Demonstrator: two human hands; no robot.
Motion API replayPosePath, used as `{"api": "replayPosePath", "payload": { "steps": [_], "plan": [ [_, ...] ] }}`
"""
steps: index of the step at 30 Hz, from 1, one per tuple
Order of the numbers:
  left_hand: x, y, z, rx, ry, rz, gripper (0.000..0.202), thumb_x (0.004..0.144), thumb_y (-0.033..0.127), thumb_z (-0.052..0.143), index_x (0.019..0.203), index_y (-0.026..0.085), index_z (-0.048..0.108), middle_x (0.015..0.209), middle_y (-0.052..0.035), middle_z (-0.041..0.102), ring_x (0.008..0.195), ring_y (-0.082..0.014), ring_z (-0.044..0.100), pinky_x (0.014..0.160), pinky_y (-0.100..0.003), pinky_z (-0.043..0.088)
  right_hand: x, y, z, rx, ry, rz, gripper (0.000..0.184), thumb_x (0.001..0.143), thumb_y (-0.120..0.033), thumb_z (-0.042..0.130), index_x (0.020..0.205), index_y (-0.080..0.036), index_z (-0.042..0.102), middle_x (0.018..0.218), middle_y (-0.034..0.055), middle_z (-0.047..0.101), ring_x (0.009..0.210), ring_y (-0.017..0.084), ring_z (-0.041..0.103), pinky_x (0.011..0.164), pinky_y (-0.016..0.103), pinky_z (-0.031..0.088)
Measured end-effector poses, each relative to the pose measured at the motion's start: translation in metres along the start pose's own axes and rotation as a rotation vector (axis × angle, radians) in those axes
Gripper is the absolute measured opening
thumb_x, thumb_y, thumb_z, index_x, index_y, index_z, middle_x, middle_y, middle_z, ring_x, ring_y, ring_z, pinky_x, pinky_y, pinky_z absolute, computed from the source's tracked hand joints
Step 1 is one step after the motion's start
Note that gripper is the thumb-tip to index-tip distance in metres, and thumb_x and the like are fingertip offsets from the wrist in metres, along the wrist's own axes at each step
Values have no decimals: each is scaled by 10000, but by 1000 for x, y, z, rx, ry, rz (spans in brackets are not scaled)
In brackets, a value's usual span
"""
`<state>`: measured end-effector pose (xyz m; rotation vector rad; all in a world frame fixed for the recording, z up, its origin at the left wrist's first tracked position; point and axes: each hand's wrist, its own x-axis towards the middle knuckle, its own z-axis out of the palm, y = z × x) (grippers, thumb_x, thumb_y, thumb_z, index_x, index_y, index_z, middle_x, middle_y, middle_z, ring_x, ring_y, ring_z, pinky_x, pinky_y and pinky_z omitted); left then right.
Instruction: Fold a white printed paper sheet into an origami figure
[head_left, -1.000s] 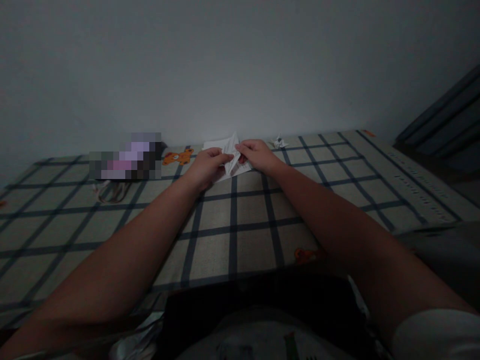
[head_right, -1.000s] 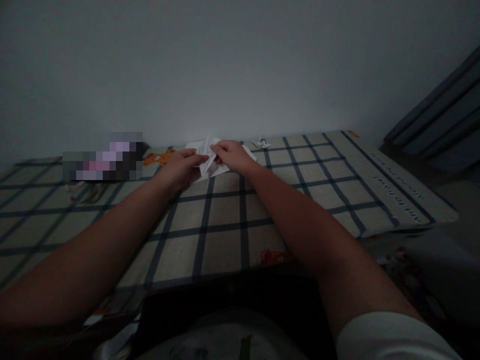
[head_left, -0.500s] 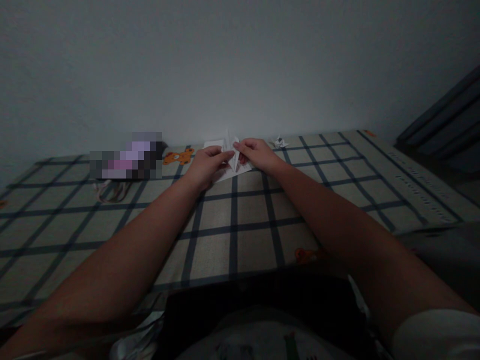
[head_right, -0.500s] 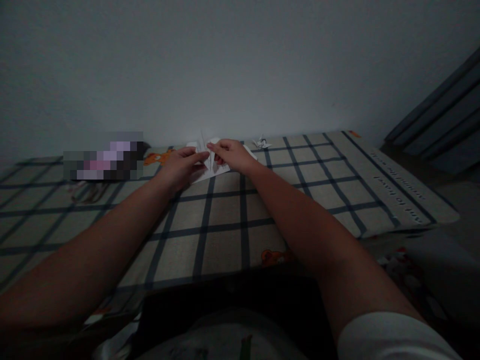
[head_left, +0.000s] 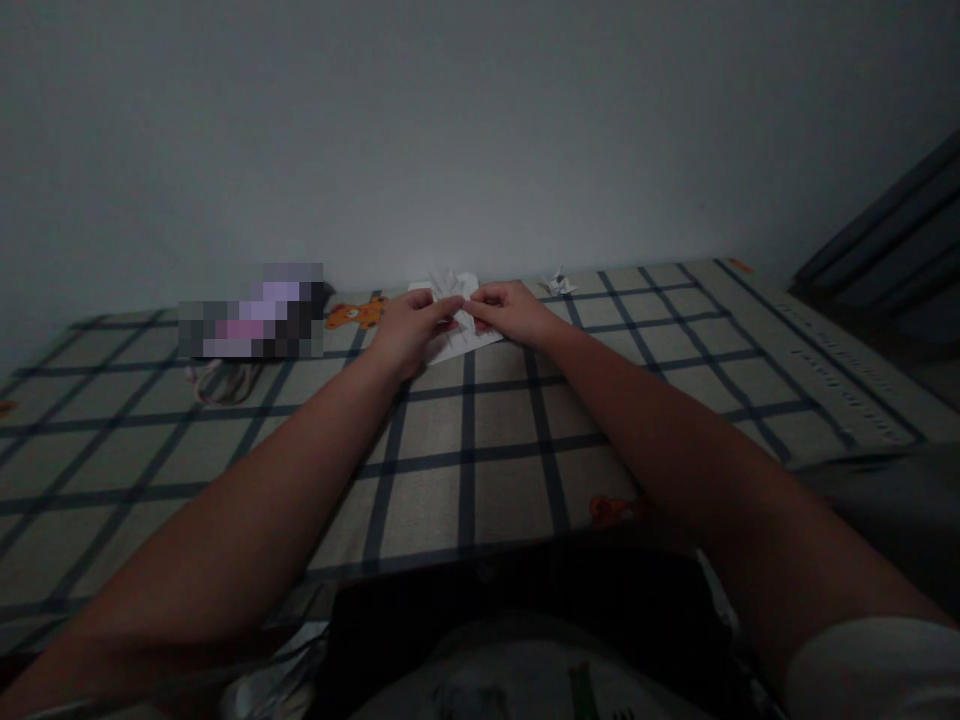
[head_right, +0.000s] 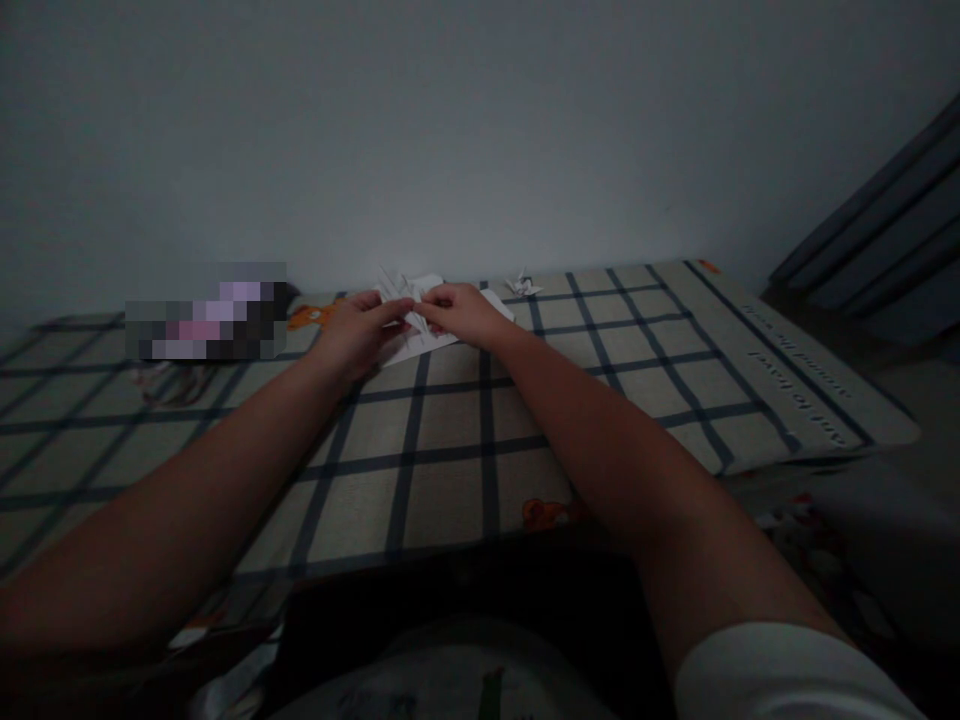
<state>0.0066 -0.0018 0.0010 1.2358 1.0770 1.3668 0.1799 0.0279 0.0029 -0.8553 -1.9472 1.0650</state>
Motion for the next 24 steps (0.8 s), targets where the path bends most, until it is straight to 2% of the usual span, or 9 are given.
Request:
{"api": "replayPosePath", "payload": {
  "steps": [3,6,13,17,20,24],
  "plan": [
    [2,-3,-1,-10,18,54,205,655,274,814,752,140,691,754,-20,685,653,-91,599,643,-201,472,-1,-1,-1,-40,-20,2,268,916,-305,574,708,-135,569,610,-22,537,584,82,493,579,221,365],
    [4,-6,-1,-5,41,54,221,650,275,813,776,136,696,754,-21,683,655,-98,601,644,-210,472,-1,-1,-1,-83,-34,-22,263,903,-297,589,698,-134,571,605,-24,534,574,79,479,577,222,362],
    [2,-1,1,-86,97,38,210,629,247,793,741,158,639,780,-7,677,690,-108,615,659,-219,495,0,1,2,44,-31,38,196,899,-258,588,747,-135,583,655,-20,553,608,81,534,587,210,400],
    [3,0,0,-127,99,14,252,638,292,792,673,170,574,724,3,644,666,-115,601,611,-226,496,-1,-1,0,1,33,9,178,871,-170,585,699,-145,543,642,-18,567,588,71,507,573,204,390],
    [4,0,0,-135,93,31,260,640,289,786,659,174,554,725,-3,653,692,-125,619,623,-225,499,-1,-4,0,66,46,55,181,872,-102,539,702,-158,510,639,-23,566,586,70,520,570,195,404],
    [2,1,0,-111,115,47,243,626,259,782,659,176,556,725,2,659,702,-125,627,635,-222,507,-2,-9,3,136,19,65,181,908,-186,557,731,-153,537,637,-38,516,579,70,504,556,193,415]
  ]
}}
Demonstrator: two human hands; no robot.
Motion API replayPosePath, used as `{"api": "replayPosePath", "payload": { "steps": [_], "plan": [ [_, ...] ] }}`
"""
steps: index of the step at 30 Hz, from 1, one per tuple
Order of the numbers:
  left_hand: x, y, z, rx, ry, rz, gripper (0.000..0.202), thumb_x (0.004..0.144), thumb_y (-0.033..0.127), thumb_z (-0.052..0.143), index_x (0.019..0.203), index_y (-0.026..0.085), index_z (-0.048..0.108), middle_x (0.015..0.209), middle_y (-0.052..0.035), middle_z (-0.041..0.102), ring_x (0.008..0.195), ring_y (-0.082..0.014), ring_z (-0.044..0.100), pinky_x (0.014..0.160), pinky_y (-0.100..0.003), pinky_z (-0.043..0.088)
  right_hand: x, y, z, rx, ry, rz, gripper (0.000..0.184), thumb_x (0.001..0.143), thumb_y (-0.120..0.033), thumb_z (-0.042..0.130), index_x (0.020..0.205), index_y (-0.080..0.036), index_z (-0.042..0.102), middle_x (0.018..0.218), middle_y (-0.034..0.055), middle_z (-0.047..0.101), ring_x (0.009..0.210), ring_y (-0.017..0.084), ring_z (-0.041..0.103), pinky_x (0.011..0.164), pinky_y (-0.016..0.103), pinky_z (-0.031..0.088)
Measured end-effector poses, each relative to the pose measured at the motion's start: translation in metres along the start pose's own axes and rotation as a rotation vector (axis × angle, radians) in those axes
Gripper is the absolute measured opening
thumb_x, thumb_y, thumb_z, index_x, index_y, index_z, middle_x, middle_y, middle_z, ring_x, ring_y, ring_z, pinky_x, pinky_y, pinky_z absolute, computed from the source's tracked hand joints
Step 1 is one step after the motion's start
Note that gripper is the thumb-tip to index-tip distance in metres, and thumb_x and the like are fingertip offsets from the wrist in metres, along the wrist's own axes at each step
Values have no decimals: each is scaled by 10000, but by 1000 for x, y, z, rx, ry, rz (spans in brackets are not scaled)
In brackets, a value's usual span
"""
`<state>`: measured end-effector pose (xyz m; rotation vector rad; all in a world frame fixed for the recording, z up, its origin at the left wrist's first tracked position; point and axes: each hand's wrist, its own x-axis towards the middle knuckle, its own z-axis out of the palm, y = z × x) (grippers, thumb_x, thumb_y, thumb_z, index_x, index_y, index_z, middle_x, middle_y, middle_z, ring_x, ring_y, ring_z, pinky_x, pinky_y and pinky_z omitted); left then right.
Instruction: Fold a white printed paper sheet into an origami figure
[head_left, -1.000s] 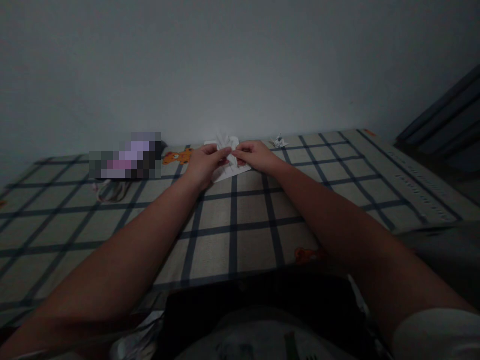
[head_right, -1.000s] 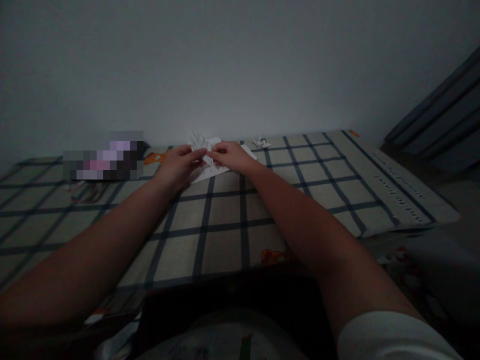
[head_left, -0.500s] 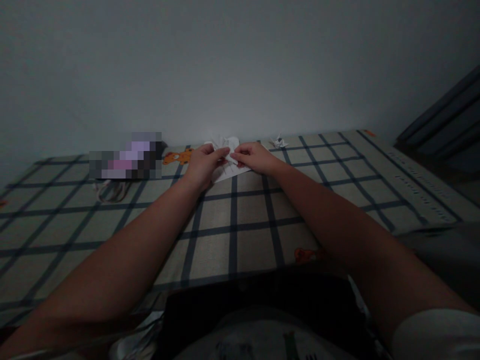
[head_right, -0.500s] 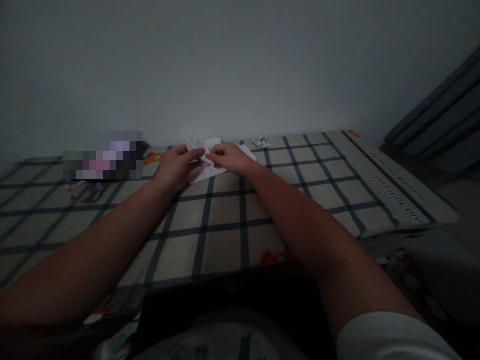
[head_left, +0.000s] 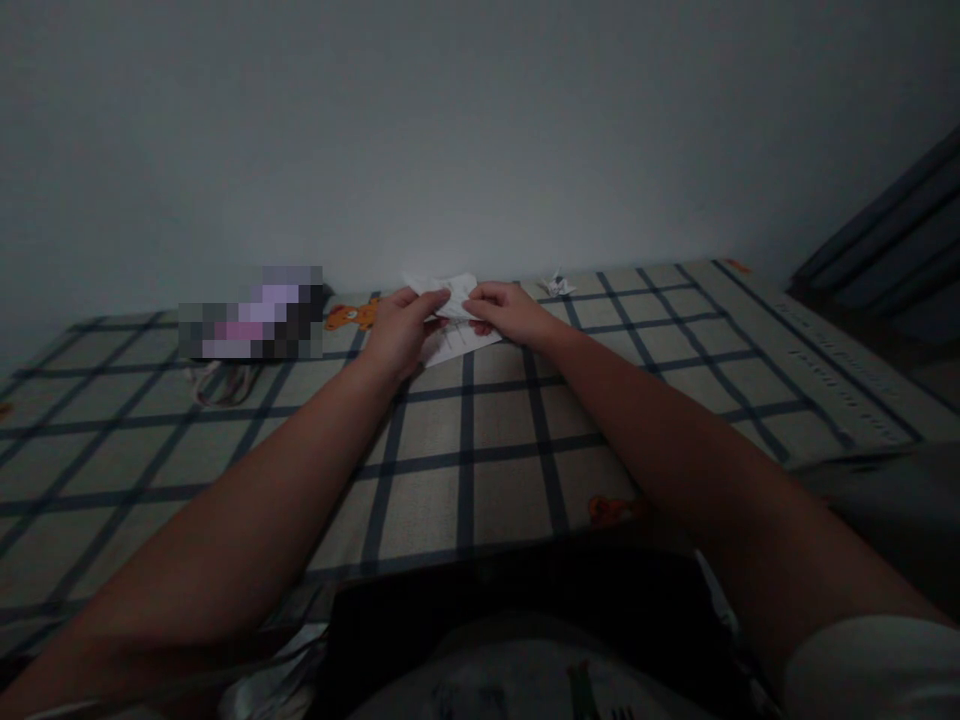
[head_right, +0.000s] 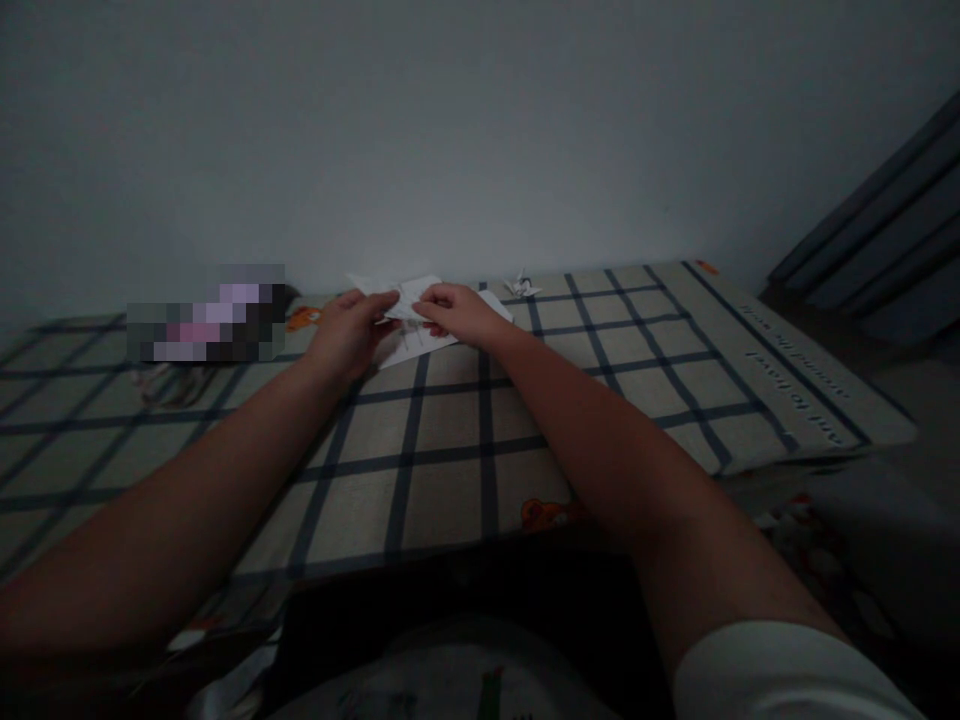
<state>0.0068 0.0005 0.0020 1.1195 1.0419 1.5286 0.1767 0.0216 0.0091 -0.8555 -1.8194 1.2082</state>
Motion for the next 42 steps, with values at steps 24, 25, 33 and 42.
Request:
{"api": "replayPosePath", "payload": {
  "steps": [24,25,33,42],
  "plan": [
    [-3,3,3,-17,-65,-98,317,684,353,831,638,152,591,662,-20,651,606,-98,608,617,-216,523,3,5,-6,-87,102,-36,163,893,-152,514,733,-174,496,623,-37,522,581,78,507,570,201,403],
    [-2,2,2,-15,-61,-110,318,675,316,837,617,150,573,643,-15,640,583,-89,600,598,-203,513,4,6,-6,-90,113,-40,153,899,-165,514,747,-175,496,636,-37,516,586,80,505,573,205,405],
    [3,0,-1,-19,1,-168,214,755,244,758,641,133,615,590,-25,623,509,-80,574,535,-186,483,6,13,-8,-396,133,-365,212,805,-260,708,956,-191,576,1014,49,588,924,158,537,819,291,459],
    [-1,-2,3,-49,-42,-195,156,753,217,733,650,141,644,616,-31,631,574,-102,603,642,-220,535,6,16,-11,-529,53,-483,131,844,-268,687,920,-183,622,1010,72,590,998,195,536,915,350,429]
  ]
}}
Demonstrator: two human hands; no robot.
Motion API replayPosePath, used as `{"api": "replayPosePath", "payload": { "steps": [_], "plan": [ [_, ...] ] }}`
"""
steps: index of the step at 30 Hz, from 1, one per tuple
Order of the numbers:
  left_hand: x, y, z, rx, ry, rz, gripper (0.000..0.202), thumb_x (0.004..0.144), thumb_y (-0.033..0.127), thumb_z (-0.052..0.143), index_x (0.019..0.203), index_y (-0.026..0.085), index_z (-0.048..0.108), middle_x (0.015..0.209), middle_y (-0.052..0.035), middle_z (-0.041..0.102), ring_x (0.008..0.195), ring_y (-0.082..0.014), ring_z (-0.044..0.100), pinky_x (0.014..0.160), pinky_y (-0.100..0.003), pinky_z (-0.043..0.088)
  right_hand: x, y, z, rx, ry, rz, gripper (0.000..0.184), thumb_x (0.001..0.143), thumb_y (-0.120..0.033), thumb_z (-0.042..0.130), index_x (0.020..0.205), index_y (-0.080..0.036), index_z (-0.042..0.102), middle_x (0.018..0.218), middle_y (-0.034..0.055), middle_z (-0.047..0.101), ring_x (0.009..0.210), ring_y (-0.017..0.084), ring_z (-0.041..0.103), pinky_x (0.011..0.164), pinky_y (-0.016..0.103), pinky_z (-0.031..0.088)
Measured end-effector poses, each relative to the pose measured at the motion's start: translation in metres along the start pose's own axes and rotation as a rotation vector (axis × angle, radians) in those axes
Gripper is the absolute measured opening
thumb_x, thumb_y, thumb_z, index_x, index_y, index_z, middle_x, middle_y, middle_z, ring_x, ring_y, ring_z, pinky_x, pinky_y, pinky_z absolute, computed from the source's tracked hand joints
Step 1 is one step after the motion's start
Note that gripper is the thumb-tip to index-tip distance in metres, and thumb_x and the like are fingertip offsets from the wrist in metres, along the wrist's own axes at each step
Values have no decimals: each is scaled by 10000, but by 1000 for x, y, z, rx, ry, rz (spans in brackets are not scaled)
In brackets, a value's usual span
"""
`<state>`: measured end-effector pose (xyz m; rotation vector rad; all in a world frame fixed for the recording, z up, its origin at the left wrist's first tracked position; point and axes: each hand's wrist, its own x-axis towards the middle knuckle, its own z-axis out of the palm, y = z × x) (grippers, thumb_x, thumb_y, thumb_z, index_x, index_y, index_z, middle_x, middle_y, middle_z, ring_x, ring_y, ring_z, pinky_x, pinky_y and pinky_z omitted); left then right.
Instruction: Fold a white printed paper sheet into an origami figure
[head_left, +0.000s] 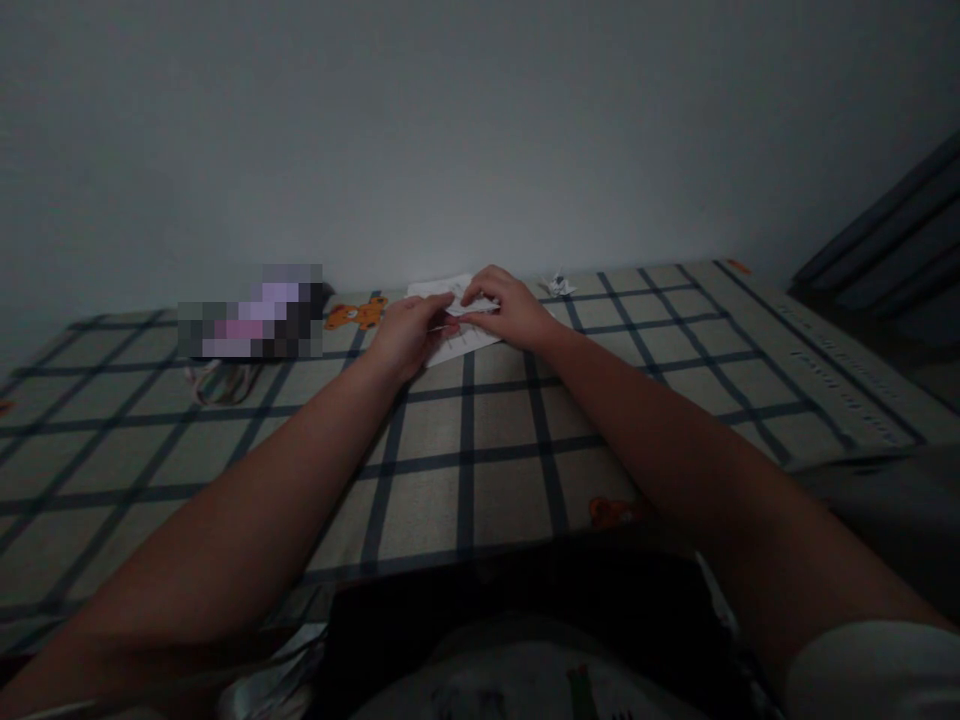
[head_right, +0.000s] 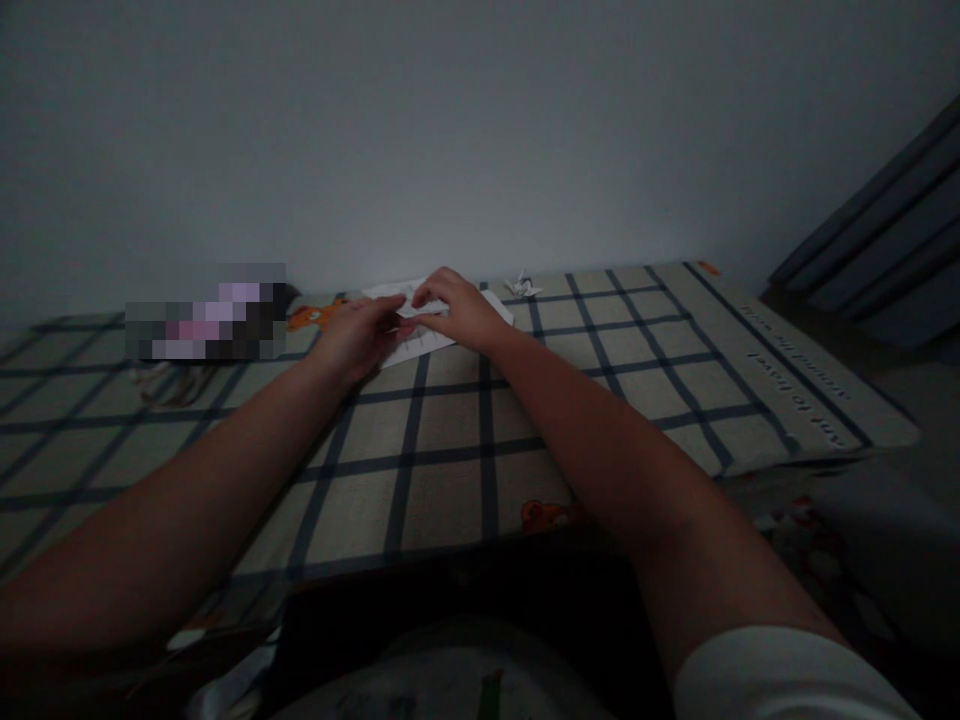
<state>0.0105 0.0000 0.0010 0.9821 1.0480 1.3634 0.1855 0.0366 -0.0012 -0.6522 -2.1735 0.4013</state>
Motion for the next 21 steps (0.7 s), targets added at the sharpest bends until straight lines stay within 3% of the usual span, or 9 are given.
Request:
{"api": "replayPosePath", "payload": {
  "steps": [10,21],
  "plan": [
    [5,-4,-3,8,-21,19,206,767,229,734,609,138,639,592,-33,633,536,-86,587,568,-185,503,0,0,1,17,40,12,100,835,-250,692,907,-182,673,1013,63,547,1018,188,548,960,361,432],
    [2,-2,-1,18,-20,11,167,782,242,728,674,127,673,619,-37,652,548,-80,598,582,-175,510,-1,-2,-1,-17,72,-17,230,829,-273,698,1029,-190,620,1081,84,548,1048,214,508,982,386,427]
  ]
}}
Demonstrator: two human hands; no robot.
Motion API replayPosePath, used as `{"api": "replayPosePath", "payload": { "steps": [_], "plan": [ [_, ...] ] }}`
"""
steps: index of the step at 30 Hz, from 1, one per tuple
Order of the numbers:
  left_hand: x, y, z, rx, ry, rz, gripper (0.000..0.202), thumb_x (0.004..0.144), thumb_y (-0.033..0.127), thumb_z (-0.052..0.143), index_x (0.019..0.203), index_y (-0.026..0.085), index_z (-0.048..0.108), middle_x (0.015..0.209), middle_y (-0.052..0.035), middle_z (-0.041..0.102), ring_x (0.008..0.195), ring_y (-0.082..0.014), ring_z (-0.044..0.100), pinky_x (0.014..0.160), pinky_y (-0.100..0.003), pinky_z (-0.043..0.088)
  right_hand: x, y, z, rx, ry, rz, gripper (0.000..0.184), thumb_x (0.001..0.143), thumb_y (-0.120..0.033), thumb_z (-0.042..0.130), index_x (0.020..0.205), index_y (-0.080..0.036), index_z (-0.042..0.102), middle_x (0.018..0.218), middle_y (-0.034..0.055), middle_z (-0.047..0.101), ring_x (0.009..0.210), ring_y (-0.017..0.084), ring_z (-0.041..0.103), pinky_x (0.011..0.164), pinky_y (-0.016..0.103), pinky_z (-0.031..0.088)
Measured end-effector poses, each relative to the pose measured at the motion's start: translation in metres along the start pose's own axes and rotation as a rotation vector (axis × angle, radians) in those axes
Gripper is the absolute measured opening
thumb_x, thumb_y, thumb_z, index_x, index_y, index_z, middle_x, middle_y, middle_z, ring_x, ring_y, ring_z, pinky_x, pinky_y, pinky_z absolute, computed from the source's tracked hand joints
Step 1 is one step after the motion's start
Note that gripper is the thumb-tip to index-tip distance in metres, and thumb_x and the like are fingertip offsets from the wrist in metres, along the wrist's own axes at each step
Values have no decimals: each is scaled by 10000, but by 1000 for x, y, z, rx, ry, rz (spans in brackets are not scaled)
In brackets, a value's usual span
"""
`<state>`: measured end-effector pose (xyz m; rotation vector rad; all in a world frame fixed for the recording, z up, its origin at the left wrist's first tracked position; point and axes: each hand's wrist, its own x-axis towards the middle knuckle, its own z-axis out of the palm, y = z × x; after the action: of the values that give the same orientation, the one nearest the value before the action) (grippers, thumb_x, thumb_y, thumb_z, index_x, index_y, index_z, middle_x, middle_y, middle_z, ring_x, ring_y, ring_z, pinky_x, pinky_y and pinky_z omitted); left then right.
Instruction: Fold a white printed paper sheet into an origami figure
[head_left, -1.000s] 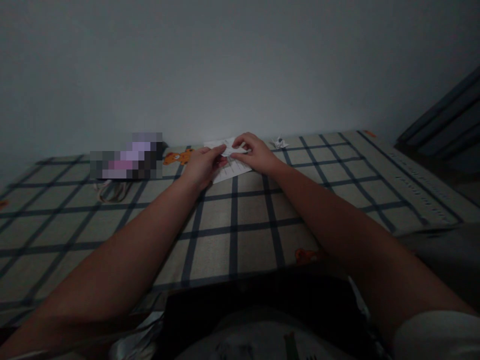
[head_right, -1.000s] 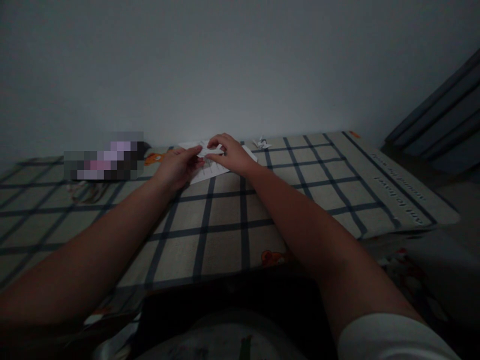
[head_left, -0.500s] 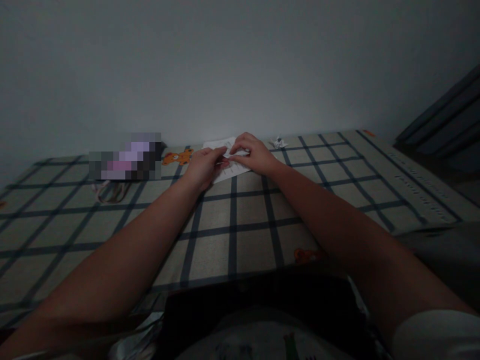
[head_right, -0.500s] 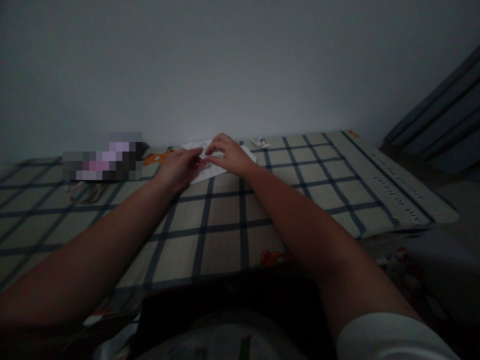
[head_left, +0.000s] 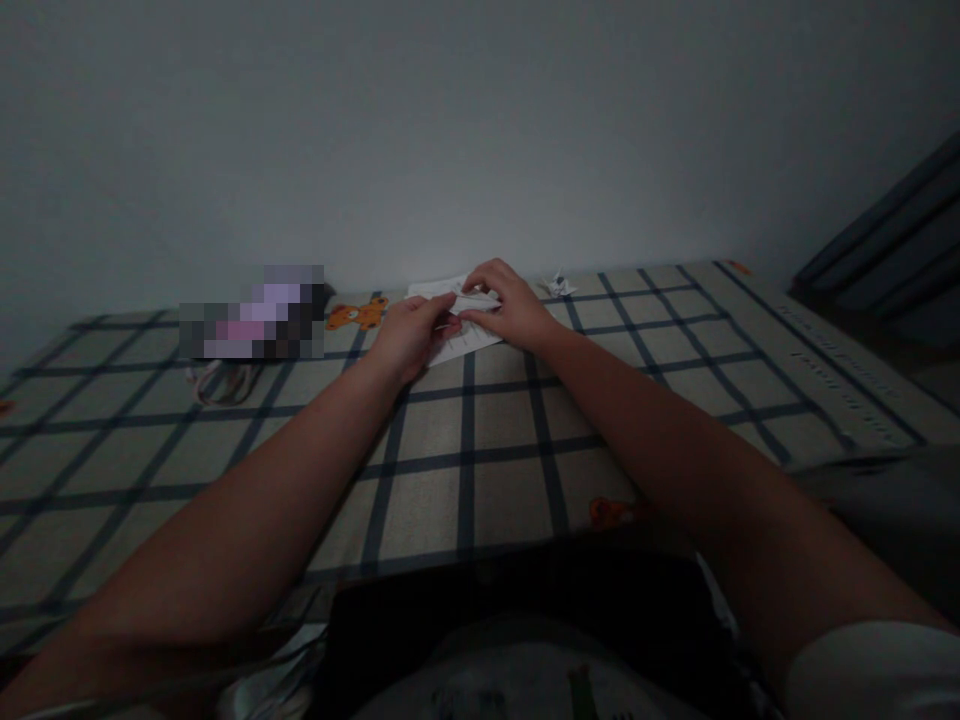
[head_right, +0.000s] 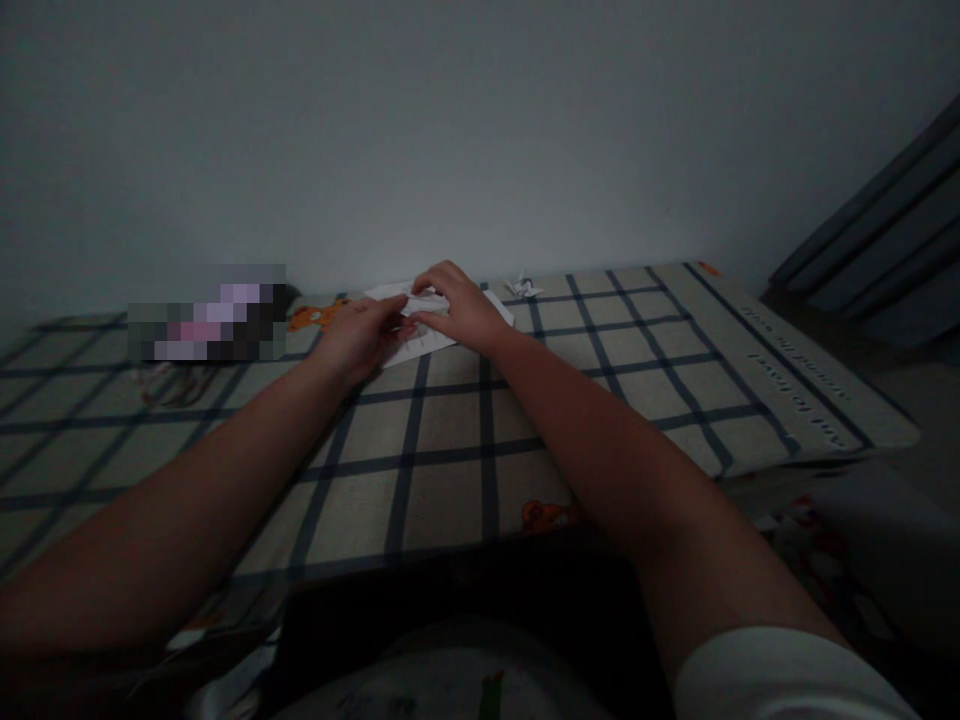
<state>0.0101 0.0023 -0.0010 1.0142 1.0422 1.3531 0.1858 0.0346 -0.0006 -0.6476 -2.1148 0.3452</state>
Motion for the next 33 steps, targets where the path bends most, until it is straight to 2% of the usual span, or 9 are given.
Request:
{"api": "replayPosePath", "payload": {
  "steps": [7,13,20,24,29,33],
  "plan": [
    [-1,0,-1,-31,-19,20,112,717,213,751,722,122,686,698,-40,679,625,-98,634,666,-217,555,0,2,-1,-3,-27,59,246,843,-293,693,1071,-204,675,1132,96,541,1100,218,532,966,395,477],
    [-3,3,0,-48,-10,24,105,728,199,738,704,118,676,666,-42,669,612,-105,627,636,-213,541,-1,0,-2,-42,1,33,278,862,-287,670,1123,-193,687,1154,105,531,1130,223,526,982,389,472],
    [0,0,-1,-16,1,31,101,732,204,719,696,121,672,669,-40,676,599,-96,621,620,-198,528,0,8,2,-15,18,-65,187,851,-287,685,1005,-184,710,1082,80,536,1070,208,537,961,394,473],
    [1,0,-2,-53,-11,48,132,679,206,765,700,121,666,692,-36,681,625,-107,634,627,-213,552,0,9,3,10,42,-59,182,844,-306,697,989,-197,716,1056,70,553,1035,202,551,931,395,483],
    [-1,1,-1,-92,-63,23,214,704,306,801,738,136,675,669,-13,666,585,-92,612,594,-210,556,1,5,3,28,37,-71,141,814,-281,720,930,-203,734,1022,59,553,1015,201,557,919,401,480],
    [1,-3,-3,-83,-87,18,185,682,262,813,738,127,699,675,-22,689,578,-81,619,595,-185,553,1,3,3,32,32,-77,123,801,-265,724,900,-193,736,1015,58,550,1011,197,553,923,398,476]
  ]
}}
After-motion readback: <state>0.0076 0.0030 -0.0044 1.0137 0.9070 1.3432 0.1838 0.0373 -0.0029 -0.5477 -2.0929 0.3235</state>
